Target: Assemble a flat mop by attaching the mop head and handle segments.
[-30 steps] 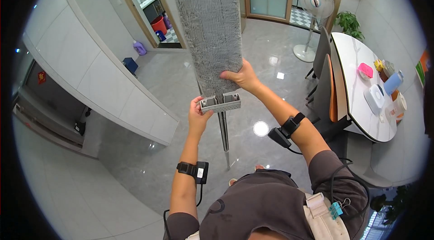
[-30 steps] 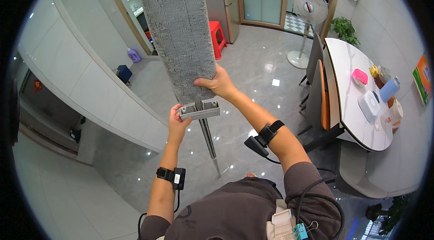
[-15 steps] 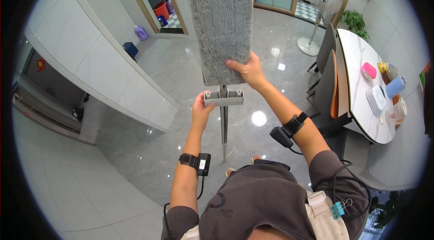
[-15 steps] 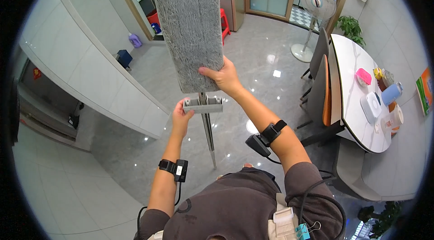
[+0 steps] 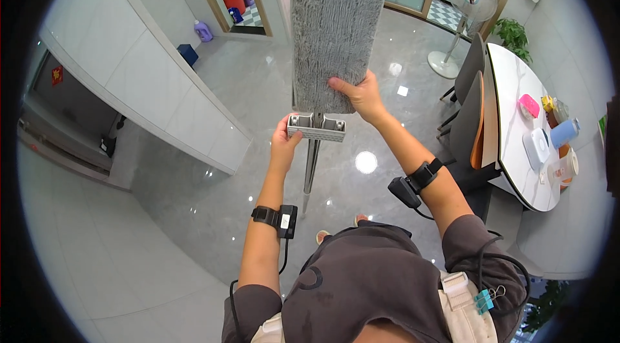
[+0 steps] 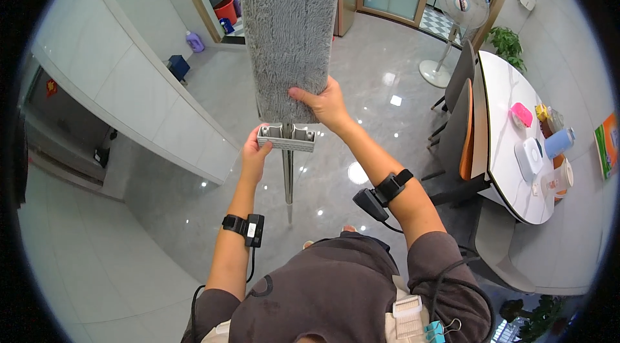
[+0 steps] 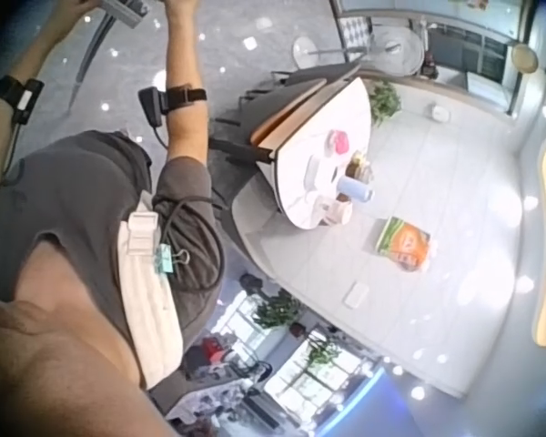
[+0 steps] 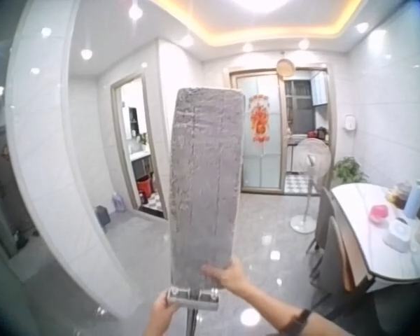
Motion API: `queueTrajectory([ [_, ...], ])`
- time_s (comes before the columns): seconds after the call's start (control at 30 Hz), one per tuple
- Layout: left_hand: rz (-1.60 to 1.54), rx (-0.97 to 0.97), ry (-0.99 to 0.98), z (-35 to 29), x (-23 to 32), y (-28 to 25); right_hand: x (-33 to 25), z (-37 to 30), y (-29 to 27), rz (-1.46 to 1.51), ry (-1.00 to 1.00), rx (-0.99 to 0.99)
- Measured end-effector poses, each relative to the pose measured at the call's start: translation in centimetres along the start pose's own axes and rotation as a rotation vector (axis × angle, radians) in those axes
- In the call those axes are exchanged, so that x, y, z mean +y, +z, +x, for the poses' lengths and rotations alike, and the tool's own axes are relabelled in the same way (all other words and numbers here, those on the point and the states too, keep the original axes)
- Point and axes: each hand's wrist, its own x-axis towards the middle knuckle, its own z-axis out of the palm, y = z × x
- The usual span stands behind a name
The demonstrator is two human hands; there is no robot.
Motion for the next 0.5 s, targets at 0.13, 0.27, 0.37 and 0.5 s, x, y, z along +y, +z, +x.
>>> queueTrajectory([
  [0.13,0.161,-0.017,-0.092,-2.1,-5.8,-3.6,0.7,0.2,-0.4,-0.005,-0.033,0.065],
  [0.27,0.215,0.044,-0.268,-4.4,-8.6,-5.0,0.9,0.2,-0.6,-0.04,-0.023,0.067],
  [0.37,0.208,0.071,-0.206,-4.2,-8.3,-4.8,1.0,0.2,-0.2,-0.049,-0.037,0.073],
  [0.5,0.222,0.028,0.049,-0.9,-2.5,-1.7,0.6,0.1,-0.5,-0.089,-0.019,0.058],
])
